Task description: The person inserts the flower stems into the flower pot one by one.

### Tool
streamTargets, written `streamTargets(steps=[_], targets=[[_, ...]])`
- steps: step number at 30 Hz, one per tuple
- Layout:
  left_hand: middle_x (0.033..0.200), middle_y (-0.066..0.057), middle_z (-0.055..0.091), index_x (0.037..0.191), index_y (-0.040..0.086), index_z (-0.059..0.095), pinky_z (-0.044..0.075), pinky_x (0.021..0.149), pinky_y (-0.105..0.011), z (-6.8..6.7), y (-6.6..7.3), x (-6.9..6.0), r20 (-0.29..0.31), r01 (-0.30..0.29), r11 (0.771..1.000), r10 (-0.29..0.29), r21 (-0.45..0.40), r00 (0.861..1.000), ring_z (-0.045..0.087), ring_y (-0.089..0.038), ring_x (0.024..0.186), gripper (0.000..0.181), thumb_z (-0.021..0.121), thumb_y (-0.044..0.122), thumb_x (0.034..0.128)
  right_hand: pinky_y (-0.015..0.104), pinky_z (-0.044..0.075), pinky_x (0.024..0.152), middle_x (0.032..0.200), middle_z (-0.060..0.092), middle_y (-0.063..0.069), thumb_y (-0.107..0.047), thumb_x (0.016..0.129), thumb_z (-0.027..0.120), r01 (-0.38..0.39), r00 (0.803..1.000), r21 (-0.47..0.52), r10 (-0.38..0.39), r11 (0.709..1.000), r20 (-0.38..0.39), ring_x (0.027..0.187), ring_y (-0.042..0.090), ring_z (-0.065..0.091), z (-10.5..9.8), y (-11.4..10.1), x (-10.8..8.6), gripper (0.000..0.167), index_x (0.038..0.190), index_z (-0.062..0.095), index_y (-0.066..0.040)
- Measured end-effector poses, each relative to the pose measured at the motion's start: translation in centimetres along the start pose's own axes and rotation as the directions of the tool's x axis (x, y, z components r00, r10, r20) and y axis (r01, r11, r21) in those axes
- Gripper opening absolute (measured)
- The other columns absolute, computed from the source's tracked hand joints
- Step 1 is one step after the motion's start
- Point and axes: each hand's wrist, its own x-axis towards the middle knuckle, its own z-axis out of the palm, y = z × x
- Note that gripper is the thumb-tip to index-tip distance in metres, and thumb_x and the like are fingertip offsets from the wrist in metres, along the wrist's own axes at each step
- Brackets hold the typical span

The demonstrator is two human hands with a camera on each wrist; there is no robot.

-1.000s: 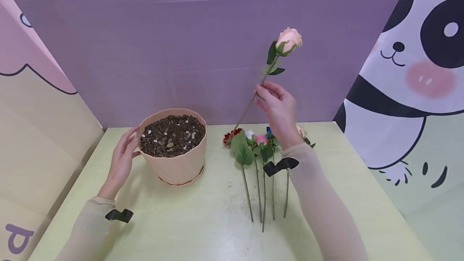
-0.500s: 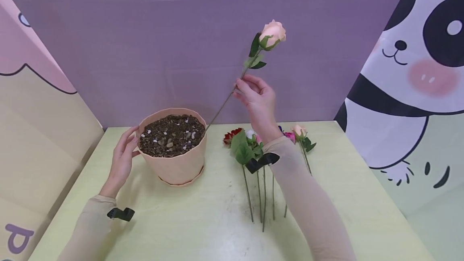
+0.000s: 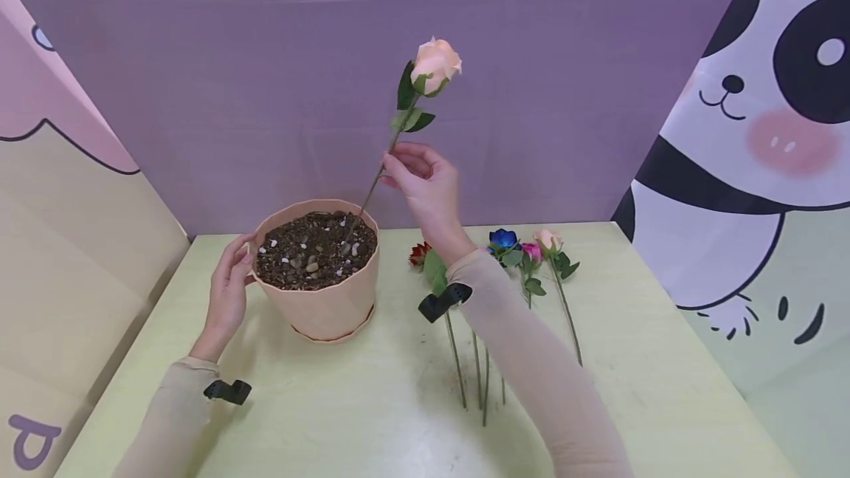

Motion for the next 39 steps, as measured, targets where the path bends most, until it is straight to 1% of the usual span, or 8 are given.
streamTargets(steps=[5,13,15,20,24,29,35,39], targets=[[0.145,-0.025,0.054,0.156,0.006,0.048,0.047,0.090,-0.014,0.2,-0.1,0.1,-0.008,-0.005,1.000,0.005,0.006,1.000,0.056,0.005,0.107,0.045,0.039,0.015,0.1132,0.032,0.065,0.085,0.097,0.079,-0.003,0.001,0.097,0.073,0.023,1.000,-0.022,-0.022,1.000,0.017,0.093,0.012,0.076,0.9,0.4,0.3,0.022,0.118,0.070,0.007],[0.148,-0.025,0.054,0.156,0.006,0.048,0.048,0.089,-0.015,0.5,-0.1,0.0,0.000,0.000,1.000,0.000,0.007,1.000,0.056,0.003,0.111,0.045,0.038,0.016,0.1132,0.029,0.065,0.080,0.091,0.077,-0.007,0.002,0.096,0.073,-0.019,1.000,-0.066,0.020,0.998,0.008,0.087,0.008,0.074,1.7,1.4,0.3,0.018,0.113,0.071,0.004],[0.148,-0.025,0.054,0.157,0.007,0.048,0.048,0.089,-0.014,0.6,-0.1,0.0,0.000,0.005,1.000,-0.005,0.013,1.000,0.055,0.003,0.112,0.046,0.037,0.017,0.1135,0.030,0.065,0.080,0.093,0.078,-0.002,0.003,0.095,0.074,-0.022,1.000,-0.073,0.024,0.997,0.017,0.087,0.009,0.074,1.9,1.7,0.3,0.020,0.115,0.071,0.007],[0.146,-0.025,0.054,0.157,0.007,0.047,0.048,0.089,-0.014,0.6,-0.2,-0.1,-0.003,0.007,1.000,-0.007,0.009,1.000,0.056,0.003,0.111,0.046,0.037,0.018,0.1138,0.031,0.065,0.083,0.111,0.077,0.024,0.000,0.097,0.074,-0.027,0.997,-0.161,0.038,0.987,0.062,0.088,0.009,0.075,2.1,2.3,0.2,0.024,0.119,0.072,0.009],[0.145,-0.024,0.054,0.158,0.008,0.047,0.048,0.089,-0.014,0.6,-0.2,0.0,-0.003,0.006,1.000,-0.006,0.007,1.000,0.057,0.004,0.110,0.046,0.037,0.018,0.1138,0.030,0.065,0.083,0.116,0.076,0.027,-0.005,0.098,0.073,0.004,0.992,-0.279,0.030,0.960,0.120,0.090,0.020,0.077,2.2,2.8,0.0,0.026,0.121,0.074,0.008],[0.143,-0.024,0.055,0.158,0.008,0.048,0.048,0.089,-0.015,0.6,-0.3,0.0,-0.010,0.004,1.000,-0.004,0.012,1.000,0.057,0.004,0.108,0.046,0.037,0.017,0.1134,0.026,0.063,0.082,0.112,0.078,0.020,-0.013,0.100,0.073,0.104,0.980,-0.426,-0.018,0.899,0.200,0.094,0.028,0.078,2.7,3.7,-0.4,0.025,0.119,0.076,0.004],[0.142,-0.024,0.055,0.156,0.009,0.050,0.048,0.088,-0.015,0.8,-0.5,0.0,-0.039,-0.013,1.000,0.013,0.002,0.999,0.057,0.003,0.109,0.046,0.037,0.018,0.1132,0.027,0.063,0.075,0.104,0.079,0.020,-0.011,0.102,0.071,0.177,0.972,-0.459,-0.081,0.871,0.220,0.087,0.033,0.079,3.4,5.0,-0.6,0.019,0.115,0.074,0.004],[0.146,-0.020,0.054,0.156,0.009,0.050,0.048,0.090,-0.016,1.0,-0.6,-0.3,-0.068,-0.012,1.000,0.012,0.005,0.998,0.053,-0.001,0.117,0.046,0.036,0.018,0.1128,0.027,0.062,0.073,0.099,0.079,0.019,-0.010,0.103,0.070,0.233,0.965,-0.489,-0.136,0.841,0.226,0.083,0.032,0.077,4.0,5.8,-0.7,0.017,0.112,0.074,0.004]])
